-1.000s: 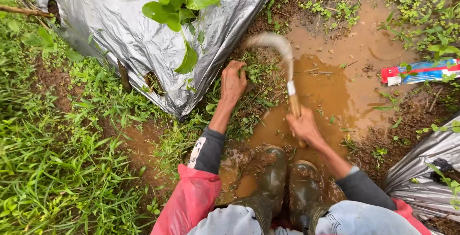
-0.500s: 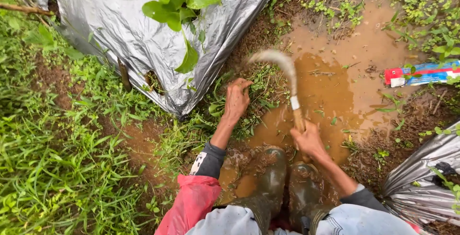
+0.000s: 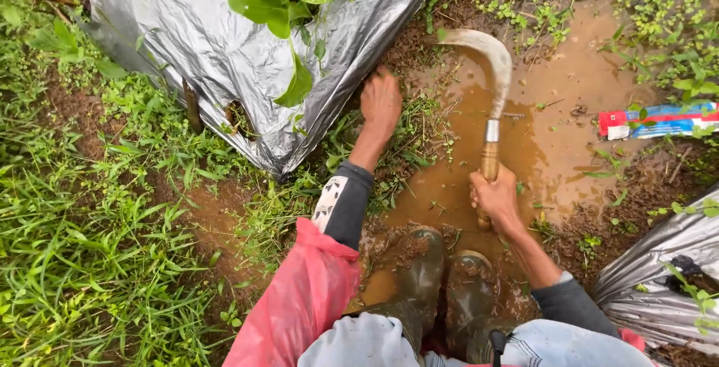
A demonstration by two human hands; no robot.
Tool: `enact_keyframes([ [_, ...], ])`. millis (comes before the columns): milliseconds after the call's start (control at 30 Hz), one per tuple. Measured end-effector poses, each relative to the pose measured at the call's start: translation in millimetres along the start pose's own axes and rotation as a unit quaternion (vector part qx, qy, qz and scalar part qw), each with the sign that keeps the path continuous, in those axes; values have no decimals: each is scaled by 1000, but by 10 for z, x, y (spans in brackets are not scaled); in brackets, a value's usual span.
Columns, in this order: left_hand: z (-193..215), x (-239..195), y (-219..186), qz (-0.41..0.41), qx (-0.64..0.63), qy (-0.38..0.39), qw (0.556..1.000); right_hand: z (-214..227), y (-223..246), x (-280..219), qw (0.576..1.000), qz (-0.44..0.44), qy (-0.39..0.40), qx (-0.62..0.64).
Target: Using a hand sickle to cut weeds and grass between rows of crops in a muddy field.
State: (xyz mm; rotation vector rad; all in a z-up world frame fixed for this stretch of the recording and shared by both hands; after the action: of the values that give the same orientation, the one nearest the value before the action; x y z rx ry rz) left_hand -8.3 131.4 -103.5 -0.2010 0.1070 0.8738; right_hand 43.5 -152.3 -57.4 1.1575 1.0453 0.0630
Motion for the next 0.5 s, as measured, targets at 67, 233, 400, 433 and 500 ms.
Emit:
enact_keyframes([
  [67,97,-21,10,-15,-36,23,999,-48,-53,186,1000,15,11,-3],
  [233,30,-86,283,-24,-190,62,979,-54,-734,314,992,75,34,-100],
  [400,-19,-763,272,-122,-171,172,963,174,-821,-208,998,15,-9,-62],
  [433,122,-804,176,-120,-174,171,962,143,-555,-207,998,14,-9,-65],
  [500,454,-852,40,-4,-174,185,967,55,21,-195,999,26,-21,-16],
])
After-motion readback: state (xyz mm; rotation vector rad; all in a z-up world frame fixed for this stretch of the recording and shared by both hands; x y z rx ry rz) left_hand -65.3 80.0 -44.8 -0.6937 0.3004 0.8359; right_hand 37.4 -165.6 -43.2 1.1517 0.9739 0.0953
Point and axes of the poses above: each hand's wrist, its own x-axis towards the middle knuckle, its own z-axis out of the back of the hand, y = z × x, the point moved 2 cm from there along x, towards the middle knuckle, and after that the axes turned 5 degrees about y, right-handed, at the moved point
